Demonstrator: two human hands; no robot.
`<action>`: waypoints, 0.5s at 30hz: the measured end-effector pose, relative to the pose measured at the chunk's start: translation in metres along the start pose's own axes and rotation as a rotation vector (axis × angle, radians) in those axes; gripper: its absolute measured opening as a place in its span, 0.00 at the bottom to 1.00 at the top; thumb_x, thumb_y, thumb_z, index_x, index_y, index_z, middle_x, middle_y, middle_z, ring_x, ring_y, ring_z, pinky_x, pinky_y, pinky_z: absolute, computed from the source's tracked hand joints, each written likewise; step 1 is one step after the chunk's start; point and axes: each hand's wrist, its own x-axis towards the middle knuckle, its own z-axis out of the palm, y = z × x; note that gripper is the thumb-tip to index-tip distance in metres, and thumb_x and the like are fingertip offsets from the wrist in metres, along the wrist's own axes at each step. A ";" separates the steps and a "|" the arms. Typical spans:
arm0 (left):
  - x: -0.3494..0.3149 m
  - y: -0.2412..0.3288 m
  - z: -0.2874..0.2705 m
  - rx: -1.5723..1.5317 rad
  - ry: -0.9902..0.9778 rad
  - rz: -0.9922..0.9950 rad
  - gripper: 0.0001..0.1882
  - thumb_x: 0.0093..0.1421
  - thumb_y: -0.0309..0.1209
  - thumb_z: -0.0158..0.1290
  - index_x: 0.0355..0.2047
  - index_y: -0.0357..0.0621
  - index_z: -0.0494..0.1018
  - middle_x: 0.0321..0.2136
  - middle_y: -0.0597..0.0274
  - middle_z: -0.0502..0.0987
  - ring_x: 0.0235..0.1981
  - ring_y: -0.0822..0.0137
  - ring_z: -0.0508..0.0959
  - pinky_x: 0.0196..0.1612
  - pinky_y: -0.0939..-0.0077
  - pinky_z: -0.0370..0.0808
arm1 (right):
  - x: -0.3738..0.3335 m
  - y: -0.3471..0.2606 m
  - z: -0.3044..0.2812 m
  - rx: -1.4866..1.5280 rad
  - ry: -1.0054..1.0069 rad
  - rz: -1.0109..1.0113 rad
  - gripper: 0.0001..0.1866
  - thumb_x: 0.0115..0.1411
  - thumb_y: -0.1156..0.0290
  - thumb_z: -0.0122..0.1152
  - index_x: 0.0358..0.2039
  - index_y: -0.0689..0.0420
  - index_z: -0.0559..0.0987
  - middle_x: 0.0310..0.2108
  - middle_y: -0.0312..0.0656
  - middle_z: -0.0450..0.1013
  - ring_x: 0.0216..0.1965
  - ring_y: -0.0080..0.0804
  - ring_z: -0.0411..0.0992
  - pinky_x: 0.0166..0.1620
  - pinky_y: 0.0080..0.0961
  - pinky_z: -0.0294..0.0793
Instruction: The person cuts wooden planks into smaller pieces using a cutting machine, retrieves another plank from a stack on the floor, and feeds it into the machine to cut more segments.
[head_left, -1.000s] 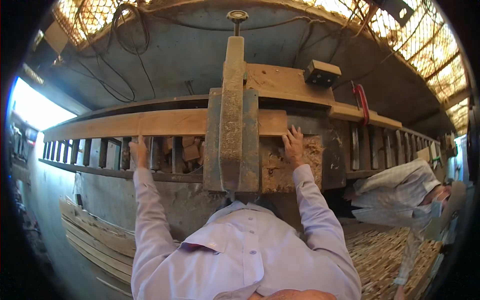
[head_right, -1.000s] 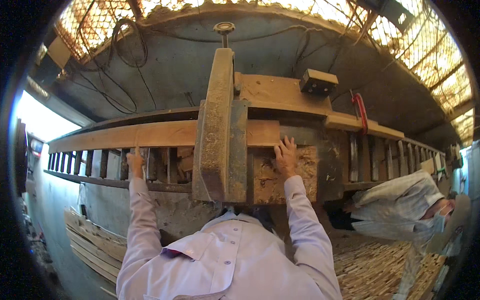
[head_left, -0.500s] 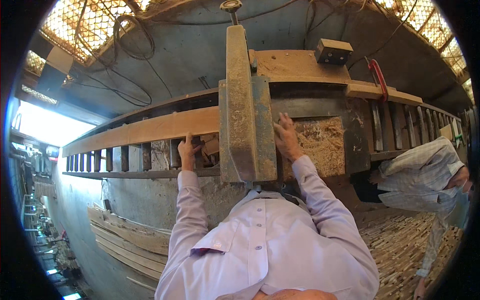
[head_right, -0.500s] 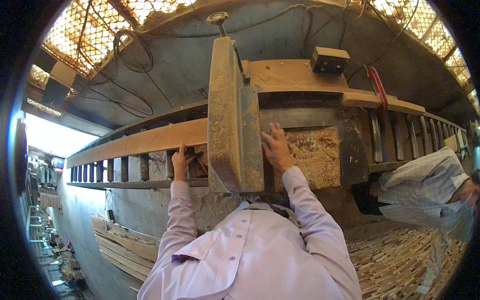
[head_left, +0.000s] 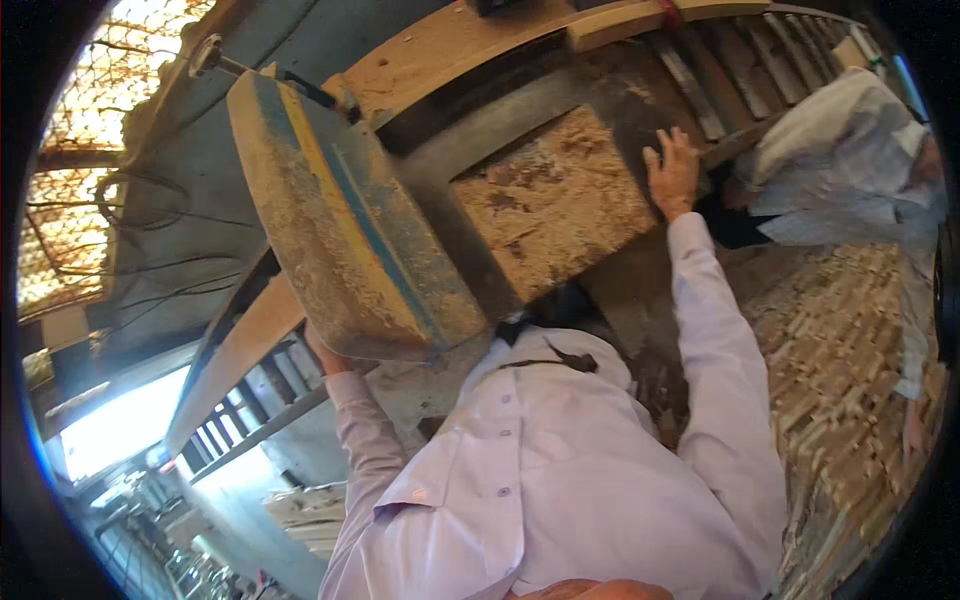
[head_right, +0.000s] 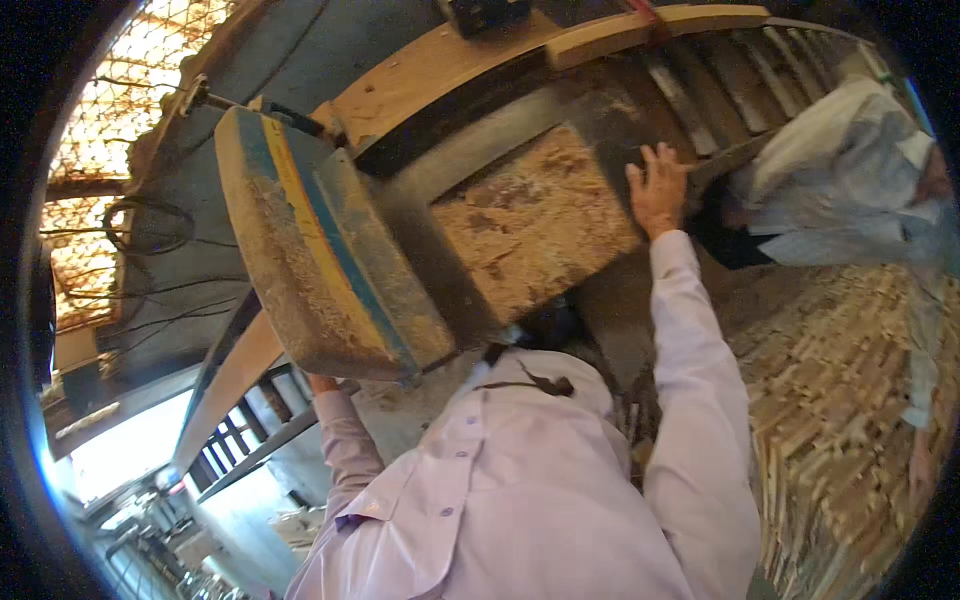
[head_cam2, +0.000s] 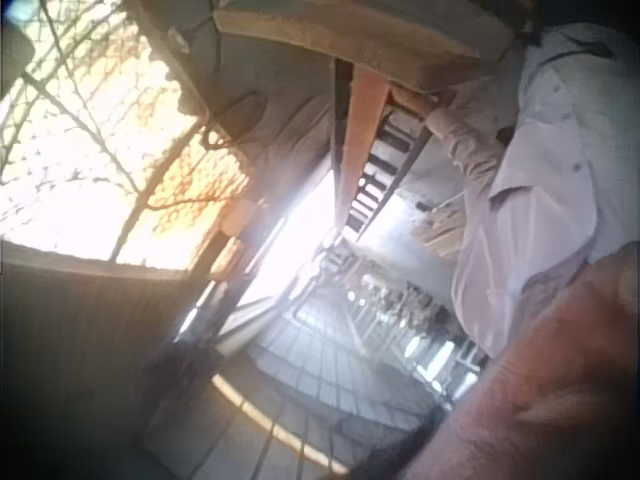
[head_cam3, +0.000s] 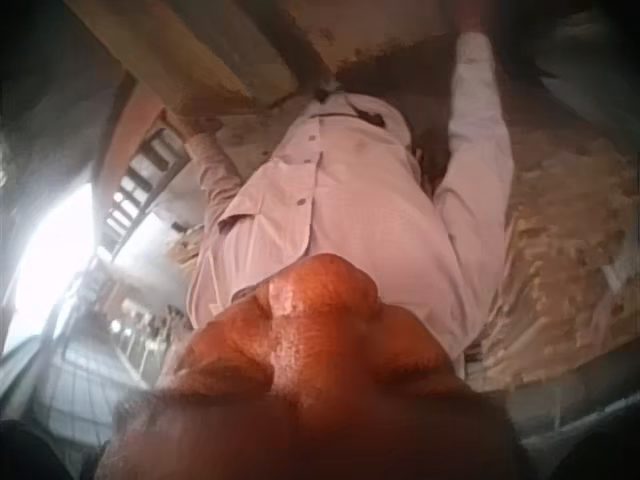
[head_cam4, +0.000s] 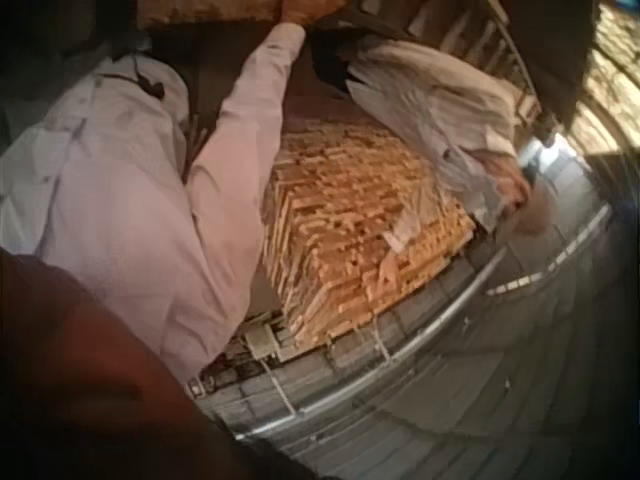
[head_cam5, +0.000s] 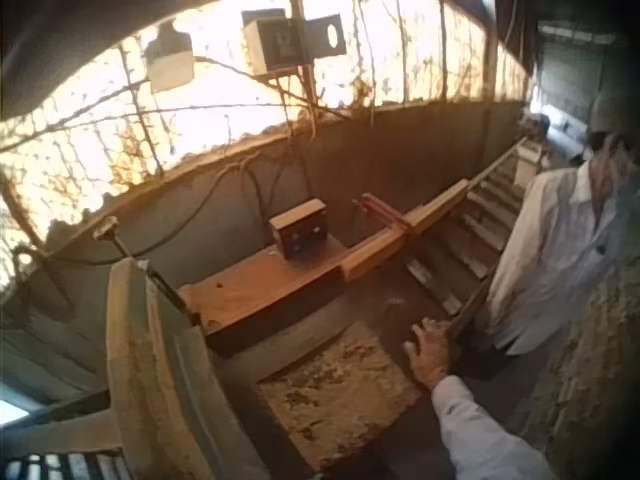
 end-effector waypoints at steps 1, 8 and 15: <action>-0.001 0.000 0.000 0.033 0.005 0.010 0.22 0.71 0.42 0.49 0.52 0.34 0.72 0.48 0.52 0.78 0.48 0.59 0.79 0.51 0.58 0.78 | 0.000 0.004 -0.002 -0.059 -0.010 0.031 0.31 0.69 0.48 0.48 0.66 0.51 0.66 0.70 0.52 0.55 0.71 0.51 0.50 0.72 0.44 0.44; -0.053 0.008 -0.025 0.216 0.015 -0.059 0.22 0.70 0.43 0.49 0.52 0.35 0.72 0.48 0.52 0.78 0.48 0.59 0.79 0.52 0.58 0.78 | 0.002 0.001 -0.001 -0.001 -0.072 0.173 0.32 0.71 0.41 0.36 0.67 0.47 0.64 0.72 0.42 0.53 0.73 0.40 0.46 0.74 0.42 0.42; -0.080 0.021 -0.043 0.303 0.018 -0.146 0.22 0.70 0.43 0.50 0.52 0.35 0.72 0.48 0.52 0.78 0.48 0.59 0.79 0.52 0.58 0.78 | 0.004 0.002 0.001 -0.004 -0.084 0.188 0.32 0.71 0.41 0.35 0.68 0.44 0.63 0.72 0.39 0.52 0.73 0.39 0.46 0.75 0.40 0.42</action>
